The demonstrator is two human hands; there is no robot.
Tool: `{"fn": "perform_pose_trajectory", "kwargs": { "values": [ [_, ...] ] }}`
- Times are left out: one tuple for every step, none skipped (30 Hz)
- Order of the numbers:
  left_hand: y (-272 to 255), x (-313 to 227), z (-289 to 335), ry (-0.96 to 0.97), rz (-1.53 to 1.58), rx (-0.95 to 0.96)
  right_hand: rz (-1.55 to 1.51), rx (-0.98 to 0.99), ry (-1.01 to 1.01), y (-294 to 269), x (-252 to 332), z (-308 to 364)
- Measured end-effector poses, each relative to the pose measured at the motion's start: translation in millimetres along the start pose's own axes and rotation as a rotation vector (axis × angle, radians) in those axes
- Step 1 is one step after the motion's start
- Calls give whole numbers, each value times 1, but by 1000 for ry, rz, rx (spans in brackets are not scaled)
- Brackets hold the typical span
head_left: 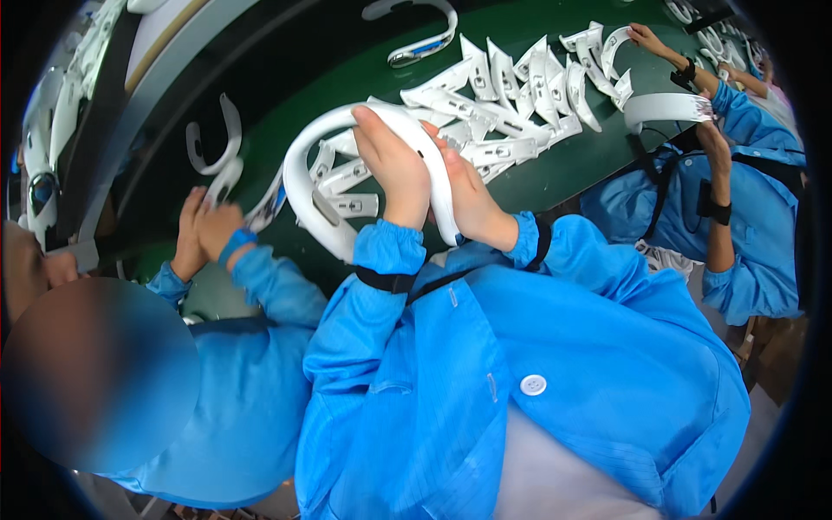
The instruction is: Assembling the internal circuit boards and plastic casings of electronic neck massagers at a factory workbench.
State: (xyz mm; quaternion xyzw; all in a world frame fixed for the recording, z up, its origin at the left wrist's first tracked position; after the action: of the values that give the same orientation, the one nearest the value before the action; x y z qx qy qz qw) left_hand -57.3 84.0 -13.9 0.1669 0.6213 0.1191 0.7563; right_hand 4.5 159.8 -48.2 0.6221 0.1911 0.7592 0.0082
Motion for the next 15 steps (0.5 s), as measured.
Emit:
{"fn": "perform_pose_trajectory", "kwargs": {
  "values": [
    [1, -4, -1, 9, 7, 17, -224, 29, 89, 3, 6, 2],
    [6, -9, -8, -55, 26, -7, -276, 72, 61, 1, 18, 1],
    [7, -13, -14, -115, 41, -43, -340, 120, -51, 0, 19, -4],
    [-1, -11, -26, -104, 16, -10, -243, 147, -30, 0, 24, -8],
    [-11, -18, -30, -158, 49, 11, -160, 184, 7, 10, 35, -14],
    [-25, -25, -37, -175, -63, 62, -209, 182, 110, 15, 43, -24],
    [-26, -28, -48, -213, -172, 151, -203, 152, 105, 6, 47, -35],
    [-25, -31, -55, -195, -338, 171, -270, 10, 126, -11, 47, -48],
    [-20, -53, -50, -239, -365, 158, -349, -125, 145, -28, 46, -60],
    [-19, -50, -44, -219, -350, 178, -424, -172, 152, -58, 32, -73],
    [-23, -57, -38, -204, -341, 204, -507, -224, 155, -79, 26, -87],
    [-21, -57, -29, -203, -331, 242, -602, -265, 112, -101, 25, -96],
    [-16, -57, -22, -194, -321, 280, -694, -299, 62, -119, 30, -105],
    [-15, -55, -18, -251, -282, 332, -687, -353, -3, -132, 40, -112],
    [-26, -63, -6, -267, -278, 258, -693, -334, -12, -121, 47, -134]
  ]
}}
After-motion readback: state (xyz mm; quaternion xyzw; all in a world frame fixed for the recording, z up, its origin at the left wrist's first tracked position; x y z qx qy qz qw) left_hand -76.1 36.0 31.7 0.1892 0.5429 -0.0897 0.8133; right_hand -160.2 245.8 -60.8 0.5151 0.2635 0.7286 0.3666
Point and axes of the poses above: each hand's wrist, its own z-axis away from the middle knuckle, its own y-axis out of the palm, x = y × z, the point moved 1 cm from there along -z, towards the middle knuckle, and after that the axes turned 15 degrees about x, right-handed, at the moved point
